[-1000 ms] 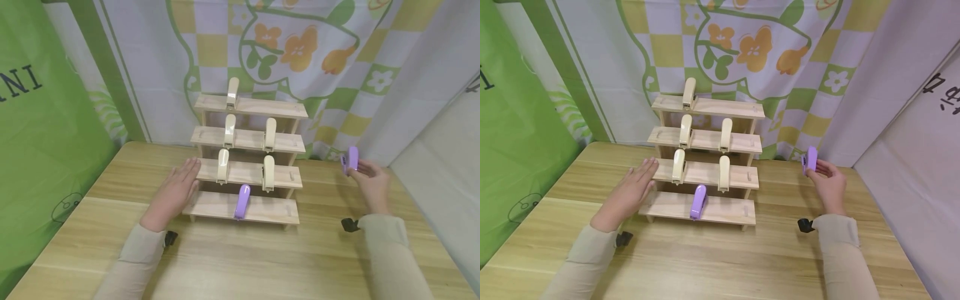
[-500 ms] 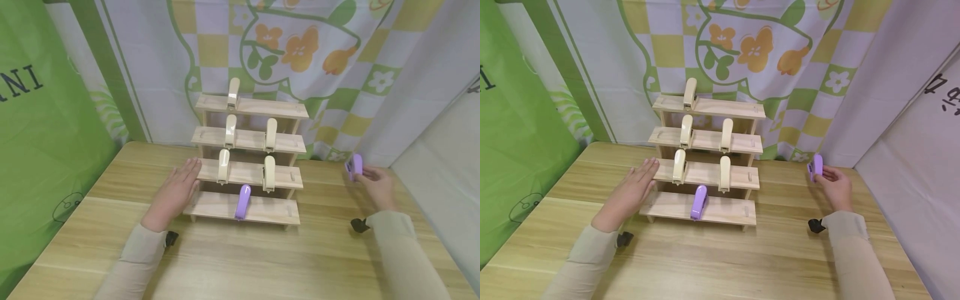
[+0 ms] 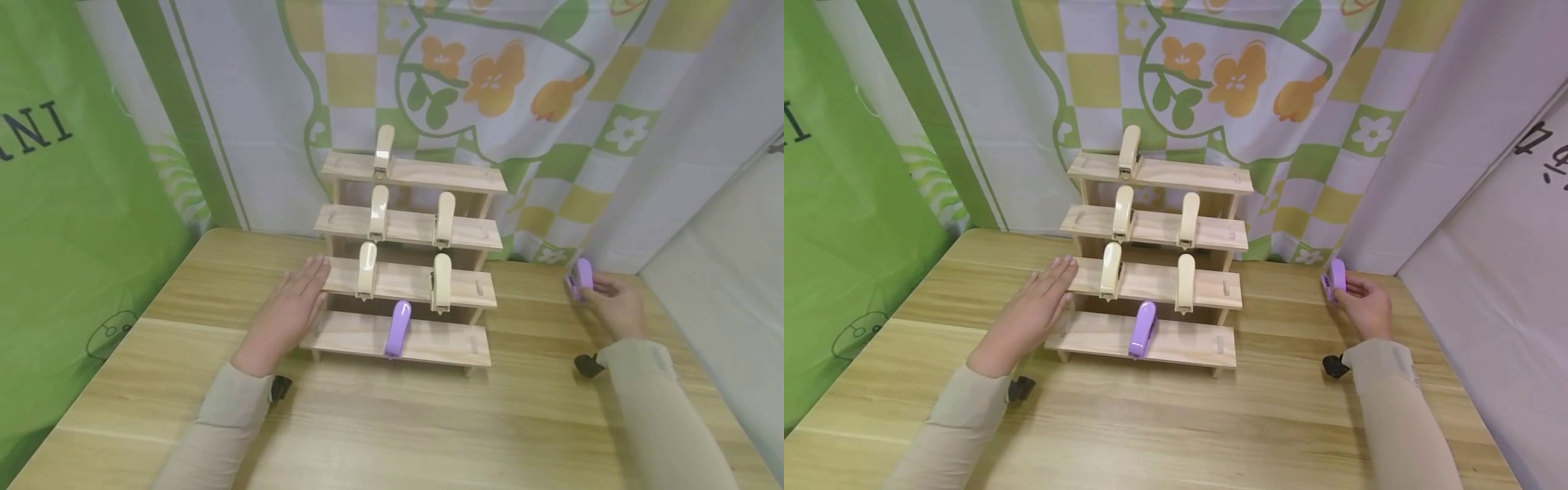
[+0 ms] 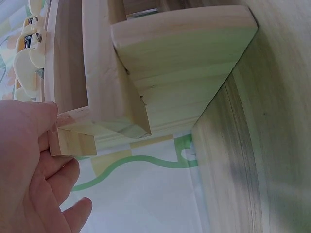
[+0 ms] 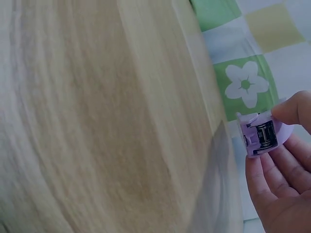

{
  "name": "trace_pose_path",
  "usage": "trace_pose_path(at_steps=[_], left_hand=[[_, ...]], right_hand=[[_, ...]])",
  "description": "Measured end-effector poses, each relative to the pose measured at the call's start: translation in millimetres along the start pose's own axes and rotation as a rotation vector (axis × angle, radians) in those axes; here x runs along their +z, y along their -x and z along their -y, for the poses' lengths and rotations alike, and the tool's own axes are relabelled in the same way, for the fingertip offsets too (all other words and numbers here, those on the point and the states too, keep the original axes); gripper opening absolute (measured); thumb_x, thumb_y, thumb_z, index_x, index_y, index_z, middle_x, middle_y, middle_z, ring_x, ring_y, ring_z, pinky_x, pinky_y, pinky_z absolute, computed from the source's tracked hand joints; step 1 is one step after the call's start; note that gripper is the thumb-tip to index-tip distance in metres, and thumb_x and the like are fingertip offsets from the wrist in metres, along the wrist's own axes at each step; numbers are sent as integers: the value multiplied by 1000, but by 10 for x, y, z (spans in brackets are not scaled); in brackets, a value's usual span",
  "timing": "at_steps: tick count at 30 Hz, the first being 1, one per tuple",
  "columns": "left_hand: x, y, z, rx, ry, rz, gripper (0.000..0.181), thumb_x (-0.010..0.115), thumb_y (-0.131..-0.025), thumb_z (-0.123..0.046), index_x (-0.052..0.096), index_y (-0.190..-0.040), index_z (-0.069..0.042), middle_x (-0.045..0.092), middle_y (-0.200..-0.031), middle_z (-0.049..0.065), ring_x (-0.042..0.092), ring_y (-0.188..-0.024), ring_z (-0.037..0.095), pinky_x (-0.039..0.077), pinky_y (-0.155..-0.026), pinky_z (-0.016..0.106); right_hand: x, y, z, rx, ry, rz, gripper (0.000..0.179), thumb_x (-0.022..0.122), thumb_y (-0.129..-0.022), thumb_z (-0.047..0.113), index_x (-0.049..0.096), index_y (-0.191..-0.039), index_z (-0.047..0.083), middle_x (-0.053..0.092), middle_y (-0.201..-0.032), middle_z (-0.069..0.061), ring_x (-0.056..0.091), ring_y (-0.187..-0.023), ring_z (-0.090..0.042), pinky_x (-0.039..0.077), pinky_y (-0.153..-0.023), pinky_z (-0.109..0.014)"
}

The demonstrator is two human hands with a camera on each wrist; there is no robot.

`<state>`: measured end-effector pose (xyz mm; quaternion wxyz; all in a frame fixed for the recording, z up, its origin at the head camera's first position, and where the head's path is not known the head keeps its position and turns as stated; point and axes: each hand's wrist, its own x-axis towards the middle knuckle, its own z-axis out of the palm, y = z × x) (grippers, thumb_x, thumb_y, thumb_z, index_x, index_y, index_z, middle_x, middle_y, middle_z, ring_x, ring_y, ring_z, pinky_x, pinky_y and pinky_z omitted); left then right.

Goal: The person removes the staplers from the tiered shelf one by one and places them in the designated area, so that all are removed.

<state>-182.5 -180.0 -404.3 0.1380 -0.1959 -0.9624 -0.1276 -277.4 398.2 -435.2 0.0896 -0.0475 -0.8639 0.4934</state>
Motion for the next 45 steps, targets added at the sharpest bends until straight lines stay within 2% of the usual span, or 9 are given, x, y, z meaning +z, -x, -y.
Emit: trace_pose_path(at_steps=[12, 21, 22, 25, 27, 29, 41, 43, 45], left_hand=[[-9, -10, -13, -5, 4, 16, 57, 42, -110, -24, 26, -158, 1, 23, -165, 16, 22, -152, 34, 18, -124, 58], [-15, -11, -12, -5, 5, 13, 56, 40, -110, -25, 26, -158, 2, 22, -165, 17, 22, -152, 34, 18, -124, 58], [-17, -10, -13, -4, 4, 11, 56, 40, -110, -25, 26, -158, 2, 23, -165, 17, 22, -152, 34, 19, -124, 58], [-17, -8, -12, -3, 2, 11, 56, 41, -110, -25, 26, -158, 2, 23, -165, 17, 23, -152, 34, 19, -124, 58], [-19, -8, -14, -4, 3, 10, 56, 41, -110, -24, 26, -158, 2, 23, -165, 17, 23, -152, 34, 19, -124, 58], [-17, -10, -15, -7, 7, 9, 56, 42, -110, -24, 26, -158, 2, 23, -165, 17, 23, -152, 34, 19, -124, 58], [0, -14, -4, -4, 5, 5, 57, 42, -110, -24, 26, -158, 1, 23, -165, 18, 22, -153, 34, 19, -124, 58], [1, -10, -1, -1, 1, 5, 57, 42, -110, -25, 26, -158, 1, 23, -165, 18, 22, -153, 34, 18, -124, 58], [1, -7, 0, 4, -1, 4, 58, 43, -110, -25, 26, -158, 1, 23, -165, 18, 22, -153, 34, 18, -124, 58]], right_hand=[[-15, -27, -58, 30, 67, 27, 56, 68, -96, 13, 46, -142, -12, 54, -86, 38, 54, -80, 18, 50, -75, -2], [-17, -43, -91, 48, 99, 36, 58, 69, -97, 16, 47, -143, -10, 59, -93, 29, 54, -80, 18, 50, -75, -2], [-16, -41, -92, 46, 107, 35, 58, 69, -97, 15, 47, -143, -10, 62, -96, 24, 54, -79, 18, 49, -75, -2], [-10, -23, -86, 37, 126, 39, 57, 68, -97, 14, 46, -143, -11, 71, -114, -8, 53, -79, 19, 50, -74, -2], [-11, -11, -83, 40, 137, 51, 57, 66, -98, 14, 44, -143, -13, 62, -129, -28, 51, -79, 19, 50, -74, -3], [-16, 0, -83, 53, 149, 66, 59, 65, -99, 16, 42, -144, -14, 50, -140, -37, 49, -80, 19, 50, -74, -3], [-23, 7, -120, 77, 151, 76, 59, 62, -100, 21, 42, -145, -12, 49, -140, -38, 49, -83, 15, 49, -73, -3], [-31, 3, -118, 84, 168, 85, 60, 61, -101, 23, 41, -146, -11, 50, -141, -36, 50, -87, 11, 50, -76, -7], [-40, 2, -109, 99, 191, 87, 62, 60, -102, 27, 40, -149, -9, 49, -143, -34, 56, -95, 0, 52, -79, -12]])
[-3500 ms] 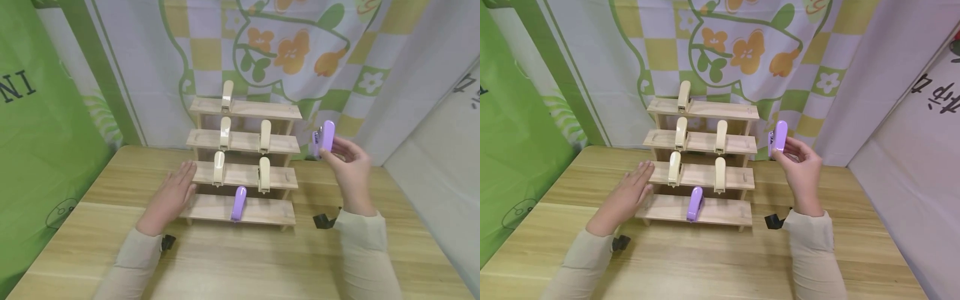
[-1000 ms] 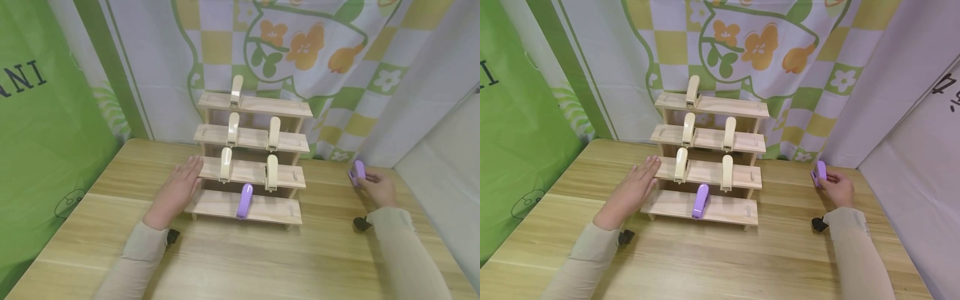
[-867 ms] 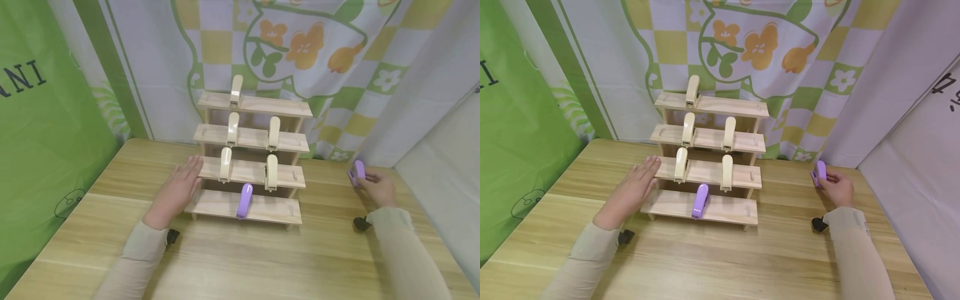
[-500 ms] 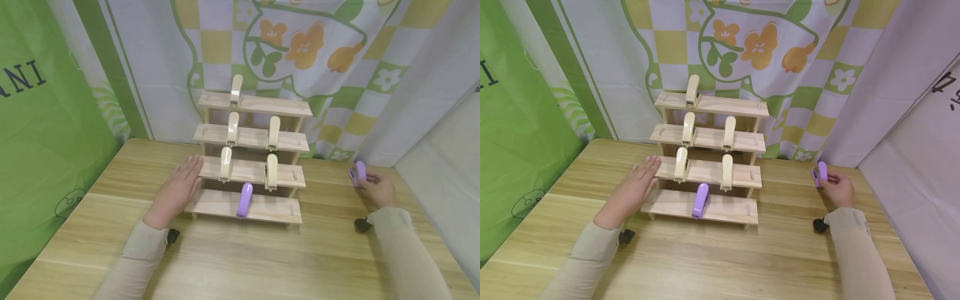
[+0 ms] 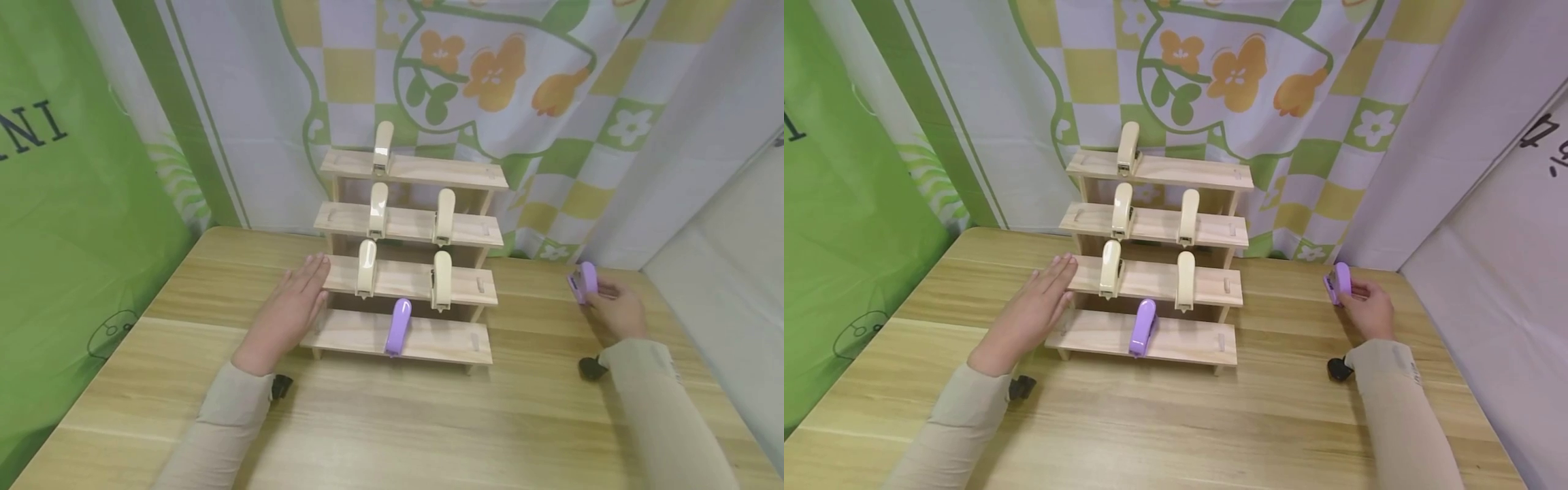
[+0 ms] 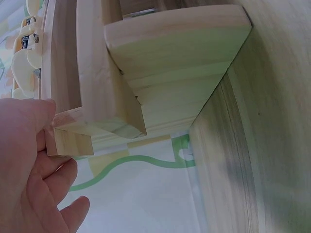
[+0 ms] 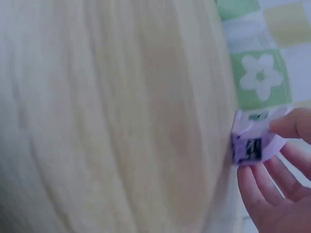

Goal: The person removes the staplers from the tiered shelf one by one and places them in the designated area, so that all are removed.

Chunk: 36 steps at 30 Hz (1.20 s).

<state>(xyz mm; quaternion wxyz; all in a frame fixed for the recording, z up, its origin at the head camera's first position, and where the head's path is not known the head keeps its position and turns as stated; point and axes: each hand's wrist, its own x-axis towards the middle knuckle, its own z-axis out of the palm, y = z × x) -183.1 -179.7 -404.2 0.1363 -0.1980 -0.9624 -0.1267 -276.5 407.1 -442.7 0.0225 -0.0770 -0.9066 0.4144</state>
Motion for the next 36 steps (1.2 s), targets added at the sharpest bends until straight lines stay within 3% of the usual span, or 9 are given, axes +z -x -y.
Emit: trace_pose_path(at_steps=[2, 5, 9, 13, 17, 20, 25, 31, 36], left_hand=[[0, 3, 2, 2, -3, 0, 58, 43, -109, -26, 26, -158, 1, 23, -165, 18, 22, -153, 34, 18, -124, 58], [0, 3, 6, 4, -8, -2, 58, 43, -109, -26, 26, -158, 1, 24, -165, 19, 22, -152, 34, 19, -124, 58], [-7, 2, 2, 1, -6, 0, 58, 43, -109, -26, 26, -158, 1, 25, -165, 19, 22, -152, 34, 19, -124, 58], [-7, 1, -1, -3, -9, 5, 58, 43, -109, -25, 25, -158, 1, 23, -165, 18, 22, -153, 33, 19, -124, 58], [4, -4, 1, 0, -10, 0, 58, 44, -109, -24, 26, -158, 1, 23, -165, 18, 22, -153, 34, 20, -124, 58], [11, -3, 2, 1, -6, -3, 58, 45, -109, -24, 26, -158, 1, 23, -165, 18, 22, -152, 34, 20, -124, 58], [7, 1, 0, 2, -7, -7, 58, 45, -109, -23, 27, -158, 1, 23, -165, 18, 23, -152, 34, 20, -123, 58], [8, 0, 2, 1, -9, -2, 58, 45, -109, -23, 27, -158, 1, 23, -165, 18, 23, -152, 35, 20, -123, 58], [20, -5, 7, -1, -7, 8, 58, 43, -109, -25, 26, -158, 2, 22, -165, 19, 22, -152, 35, 20, -124, 58]], right_hand=[[-1, 8, 37, 14, 1, -10, 63, 58, -102, 28, 39, -150, -7, 48, -145, -32, 57, -103, -10, 53, -85, -17], [2, 13, 120, 32, 3, -50, 63, 54, -102, 29, 37, -152, -6, 46, -147, -33, 56, -121, -35, 55, -99, -36], [16, 33, 295, 30, -1, -143, 58, 53, -102, 28, 42, -150, -3, 49, -146, -29, 49, -131, -43, 55, -96, -38], [37, 121, 542, -5, -36, -214, 53, 54, -102, 27, 49, -146, -2, 53, -143, -26, 53, -128, -40, 54, -85, -19], [85, 274, 853, -54, -84, -235, 51, 52, -102, 28, 51, -145, 0, 55, -142, -22, 54, -128, -35, 53, -95, -28], [157, 370, 1100, -116, -134, -268, 45, 51, -101, 23, 55, -142, 3, 58, -135, -11, 54, -124, -25, 51, -101, -27], [286, 492, 1486, -239, -250, -317, 35, 54, -100, 14, 62, -133, 4, 60, -120, 5, 58, -112, -11, 54, -90, -16], [422, 668, 1926, -390, -388, -328, 29, 59, -97, 5, 65, -125, 0, 64, -121, -4, 60, -111, -10, 52, -101, -24], [532, 796, 2229, -489, -472, -272, 28, 59, -96, 1, 65, -123, -3, 65, -120, -8, 61, -111, -14, 53, -100, -24]])
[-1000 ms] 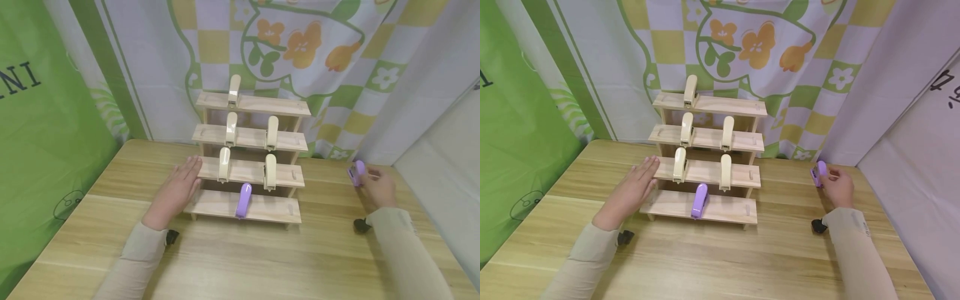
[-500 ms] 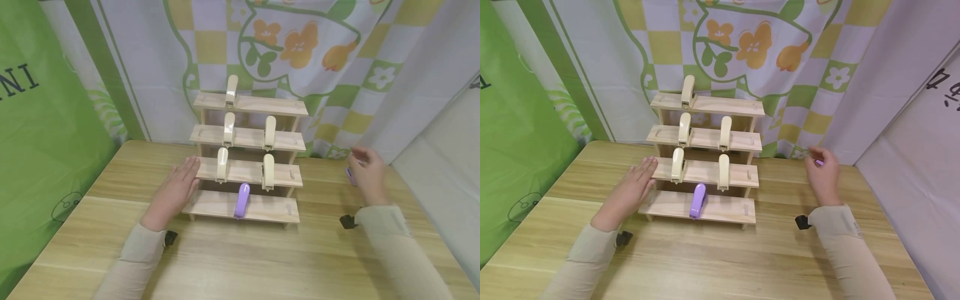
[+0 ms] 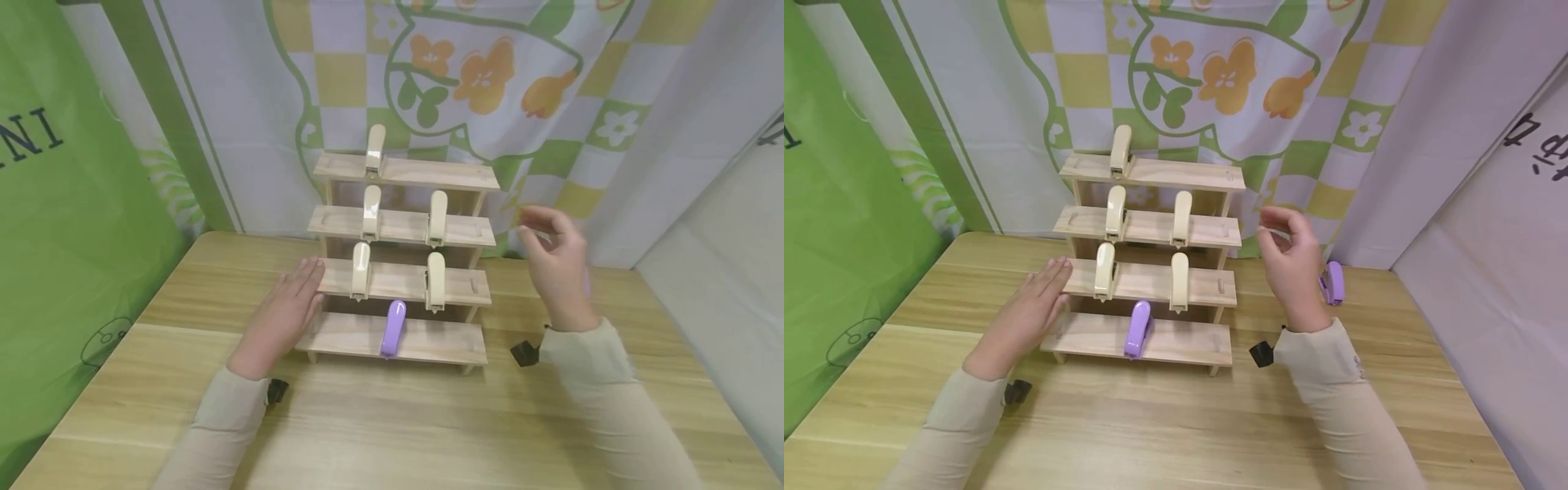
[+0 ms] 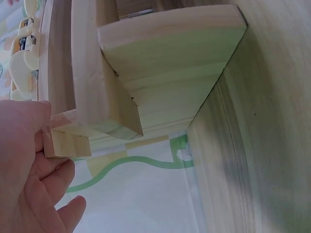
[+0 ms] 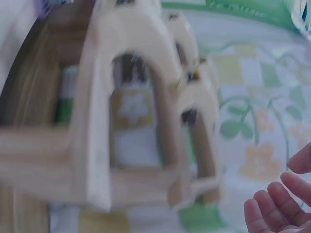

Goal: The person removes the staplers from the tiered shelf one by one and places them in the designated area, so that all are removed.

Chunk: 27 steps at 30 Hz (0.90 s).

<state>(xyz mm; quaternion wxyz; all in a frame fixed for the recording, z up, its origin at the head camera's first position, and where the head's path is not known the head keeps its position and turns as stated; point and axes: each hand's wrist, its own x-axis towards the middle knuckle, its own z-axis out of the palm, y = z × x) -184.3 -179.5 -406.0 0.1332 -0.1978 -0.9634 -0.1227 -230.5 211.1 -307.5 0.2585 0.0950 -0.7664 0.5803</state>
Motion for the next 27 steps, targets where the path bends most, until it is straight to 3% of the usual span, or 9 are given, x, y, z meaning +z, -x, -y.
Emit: trace_pose_path(at_steps=[4, 7, 11, 17, 27], left_hand=[[-3, -2, 1, -2, 7, -2, 58, 42, -110, -25, 26, -158, 2, 22, -165, 19, 21, -153, 36, 18, -124, 58], [-2, -3, -2, -1, 10, -8, 57, 43, -110, -24, 26, -158, 2, 23, -165, 20, 21, -152, 36, 19, -124, 58], [-1, -1, -10, 1, 10, -13, 57, 43, -110, -24, 26, -158, 2, 24, -164, 20, 22, -152, 36, 19, -124, 58], [-13, 10, -17, -6, 14, -14, 58, 44, -109, -24, 26, -158, 2, 24, -164, 20, 22, -152, 36, 18, -124, 58], [-14, -1, -16, -5, 2, -6, 57, 44, -109, -24, 27, -158, 2, 24, -164, 20, 23, -152, 36, 20, -124, 58]], right_hand=[[170, -9, 145, -71, -84, 53, 28, 58, -96, -3, 63, -122, -9, 66, -119, -12, 63, -109, -16, 54, -100, -27], [271, -21, 235, -68, -105, 93, 29, 60, -96, -2, 62, -124, -9, 65, -119, -10, 62, -109, -16, 53, -102, -28], [390, -46, 345, -24, -119, 137, 32, 64, -95, 3, 62, -126, -6, 65, -119, -9, 62, -111, -17, 52, -105, -30], [590, -135, 483, -19, -158, 186, 32, 66, -94, 4, 63, -124, -5, 65, -122, -18, 62, -109, -18, 51, -107, -32], [894, -363, 629, 104, -155, 244, 34, 69, -93, 12, 66, -126, 3, 68, -123, -7, 63, -114, -16, 51, -100, -28]])
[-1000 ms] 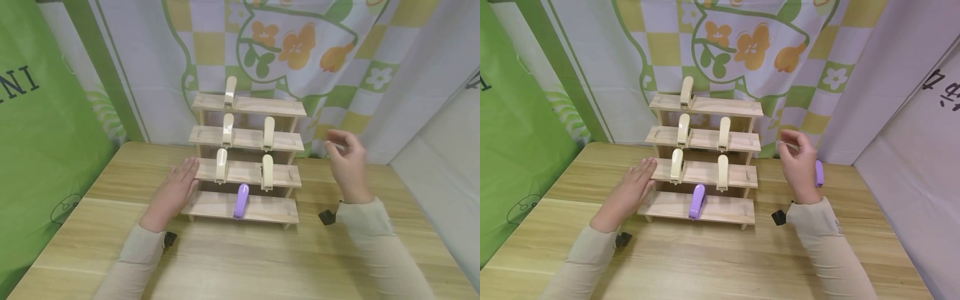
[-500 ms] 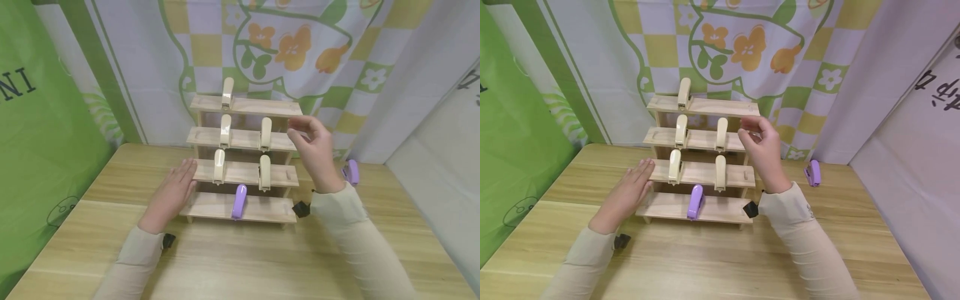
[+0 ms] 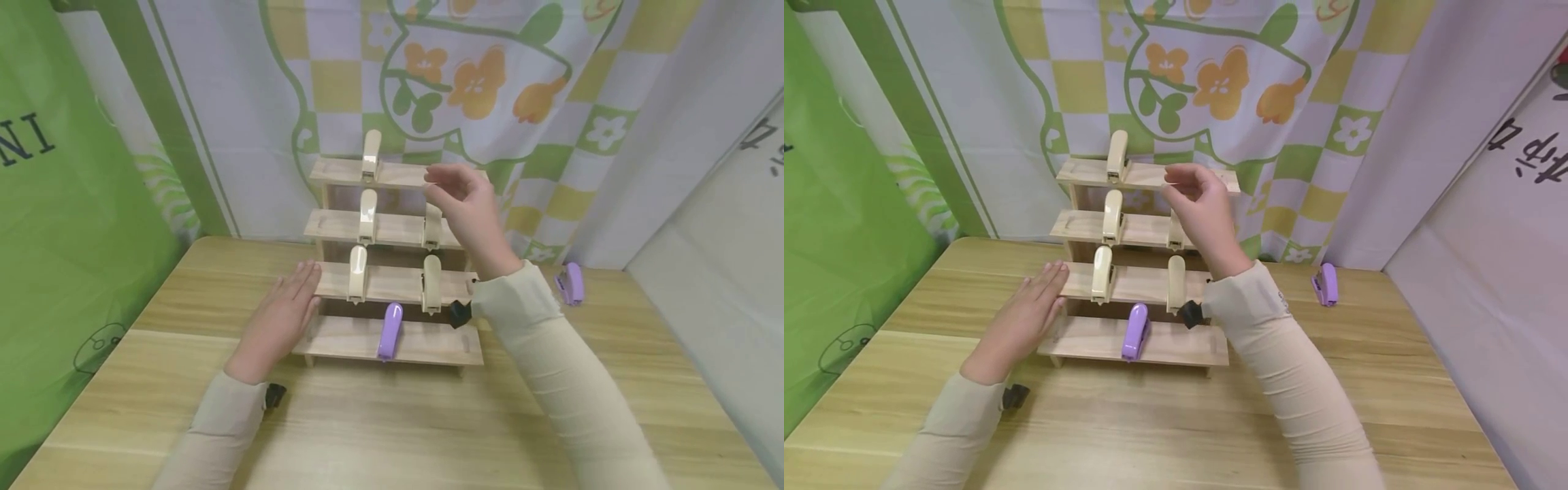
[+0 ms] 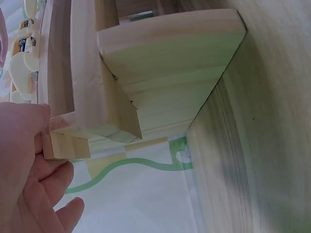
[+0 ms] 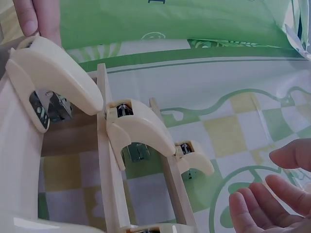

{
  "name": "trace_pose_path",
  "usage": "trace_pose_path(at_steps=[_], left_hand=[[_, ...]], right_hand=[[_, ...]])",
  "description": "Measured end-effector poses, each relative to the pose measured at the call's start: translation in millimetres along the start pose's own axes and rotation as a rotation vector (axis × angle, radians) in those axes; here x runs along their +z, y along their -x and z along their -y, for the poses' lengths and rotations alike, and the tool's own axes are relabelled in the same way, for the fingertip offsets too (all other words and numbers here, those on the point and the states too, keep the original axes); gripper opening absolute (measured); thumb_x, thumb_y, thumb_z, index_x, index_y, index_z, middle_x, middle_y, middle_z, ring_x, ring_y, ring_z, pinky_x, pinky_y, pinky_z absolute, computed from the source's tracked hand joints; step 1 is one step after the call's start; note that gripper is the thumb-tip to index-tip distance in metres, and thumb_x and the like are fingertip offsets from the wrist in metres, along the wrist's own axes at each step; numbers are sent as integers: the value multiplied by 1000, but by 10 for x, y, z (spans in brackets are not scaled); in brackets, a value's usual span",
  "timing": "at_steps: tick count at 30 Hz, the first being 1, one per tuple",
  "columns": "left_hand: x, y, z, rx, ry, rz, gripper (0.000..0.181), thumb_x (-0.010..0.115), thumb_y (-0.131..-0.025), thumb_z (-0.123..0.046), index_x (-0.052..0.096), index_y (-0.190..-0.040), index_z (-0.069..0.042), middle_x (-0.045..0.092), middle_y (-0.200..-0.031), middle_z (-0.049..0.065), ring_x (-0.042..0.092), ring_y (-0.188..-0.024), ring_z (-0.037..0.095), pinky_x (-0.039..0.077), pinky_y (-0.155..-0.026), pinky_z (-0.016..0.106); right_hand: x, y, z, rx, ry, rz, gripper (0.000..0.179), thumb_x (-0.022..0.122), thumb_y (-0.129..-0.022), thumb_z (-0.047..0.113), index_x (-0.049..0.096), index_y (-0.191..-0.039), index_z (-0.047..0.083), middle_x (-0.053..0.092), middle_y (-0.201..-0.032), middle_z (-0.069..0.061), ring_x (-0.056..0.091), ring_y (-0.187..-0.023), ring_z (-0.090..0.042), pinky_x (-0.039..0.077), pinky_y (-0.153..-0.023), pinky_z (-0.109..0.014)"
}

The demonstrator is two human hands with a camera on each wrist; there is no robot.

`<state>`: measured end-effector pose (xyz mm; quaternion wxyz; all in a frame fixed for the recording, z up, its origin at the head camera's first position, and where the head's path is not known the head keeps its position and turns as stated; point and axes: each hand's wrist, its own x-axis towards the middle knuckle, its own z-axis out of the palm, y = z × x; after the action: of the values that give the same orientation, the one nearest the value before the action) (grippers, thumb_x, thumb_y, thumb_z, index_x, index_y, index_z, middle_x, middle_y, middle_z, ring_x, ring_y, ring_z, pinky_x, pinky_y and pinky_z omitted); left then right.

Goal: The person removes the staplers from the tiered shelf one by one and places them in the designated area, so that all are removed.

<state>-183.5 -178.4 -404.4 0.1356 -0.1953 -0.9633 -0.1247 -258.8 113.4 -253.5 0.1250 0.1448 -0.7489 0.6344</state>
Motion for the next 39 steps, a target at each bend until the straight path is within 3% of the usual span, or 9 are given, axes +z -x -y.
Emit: trace_pose_path(at_steps=[9, 18, 27, 39], left_hand=[[36, 6, 13, 12, -13, -27, 57, 46, -109, -23, 29, -157, 3, 26, -163, 21, 24, -151, 36, 21, -123, 58], [45, 15, 29, 13, -13, -34, 56, 47, -108, -22, 30, -156, 3, 27, -163, 21, 25, -151, 36, 22, -122, 59], [64, -5, 25, 18, -5, -50, 56, 46, -109, -23, 30, -156, 3, 28, -163, 20, 25, -151, 35, 23, -123, 58], [56, -6, 21, 16, 4, -53, 57, 47, -108, -22, 30, -156, 4, 28, -163, 21, 26, -151, 37, 23, -123, 58]], right_hand=[[216, -237, 95, 26, 18, 38, 39, 71, -93, 11, 63, -130, 1, 67, -127, -13, 62, -116, -21, 50, -105, -29], [444, -474, 123, 148, -40, 86, 48, 71, -93, 8, 56, -138, -3, 61, -135, -16, 62, -118, -23, 56, -97, -24], [597, -607, 103, 240, 97, 81, 48, 76, -91, 14, 60, -135, 2, 64, -132, -11, 62, -116, -21, 53, -99, -26], [774, -681, 65, 269, 246, 83, 64, 81, -89, 24, 53, -141, 1, 62, -133, -11, 60, -120, -22, 52, -102, -27]])
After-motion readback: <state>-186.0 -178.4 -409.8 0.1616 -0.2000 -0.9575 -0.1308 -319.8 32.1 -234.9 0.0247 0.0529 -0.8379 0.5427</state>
